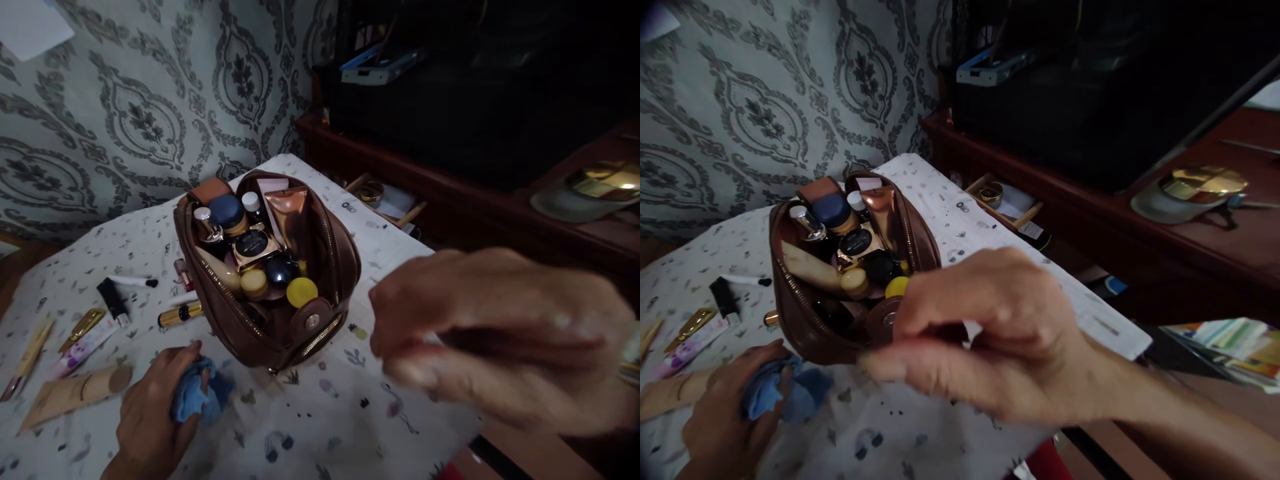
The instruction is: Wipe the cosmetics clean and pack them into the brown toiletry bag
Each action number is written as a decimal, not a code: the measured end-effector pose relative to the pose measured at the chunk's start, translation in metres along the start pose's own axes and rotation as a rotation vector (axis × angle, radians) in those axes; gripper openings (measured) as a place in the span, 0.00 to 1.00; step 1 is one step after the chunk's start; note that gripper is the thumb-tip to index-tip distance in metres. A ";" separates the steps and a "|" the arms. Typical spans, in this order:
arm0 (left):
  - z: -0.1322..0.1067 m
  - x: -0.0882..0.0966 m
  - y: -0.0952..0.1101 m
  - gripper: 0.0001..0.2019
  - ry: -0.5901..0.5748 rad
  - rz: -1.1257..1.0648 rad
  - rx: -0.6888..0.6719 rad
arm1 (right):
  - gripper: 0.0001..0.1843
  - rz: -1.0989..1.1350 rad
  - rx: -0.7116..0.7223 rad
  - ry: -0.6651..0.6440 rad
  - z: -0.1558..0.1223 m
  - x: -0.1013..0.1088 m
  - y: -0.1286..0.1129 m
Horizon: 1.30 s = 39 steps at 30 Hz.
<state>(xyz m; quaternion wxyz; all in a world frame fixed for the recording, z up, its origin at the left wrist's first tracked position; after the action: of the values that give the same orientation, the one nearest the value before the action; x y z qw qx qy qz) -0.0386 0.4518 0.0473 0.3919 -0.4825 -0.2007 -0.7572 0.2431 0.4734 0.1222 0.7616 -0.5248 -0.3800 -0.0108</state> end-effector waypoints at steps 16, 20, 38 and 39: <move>-0.008 -0.015 -0.023 0.14 0.097 -0.129 0.145 | 0.09 -0.140 0.274 -0.530 0.020 -0.155 -0.020; -0.012 -0.023 -0.024 0.13 0.061 -0.165 0.172 | 0.08 -0.176 0.186 -0.526 0.037 -0.182 -0.016; -0.027 -0.038 -0.057 0.14 0.091 -0.286 0.403 | 0.08 0.265 -0.002 -0.120 0.075 -0.231 0.018; -0.028 -0.036 -0.060 0.14 0.111 -0.267 0.451 | 0.08 0.307 -0.017 -0.113 0.075 -0.231 0.020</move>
<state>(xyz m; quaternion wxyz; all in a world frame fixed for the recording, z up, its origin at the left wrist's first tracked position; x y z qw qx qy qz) -0.0938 0.4840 0.0074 0.3963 -0.3099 -0.4043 -0.7638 0.0449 0.4542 -0.0178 0.7273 -0.5829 -0.3375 0.1318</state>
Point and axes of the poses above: each hand's wrist, its own z-axis towards the middle knuckle, its own x-axis out of the back of the hand, y = z × x, the point moved 7 cm from there along z, towards the middle knuckle, and after that the axes turned 1 degree about -z, right-handed, at the moved point
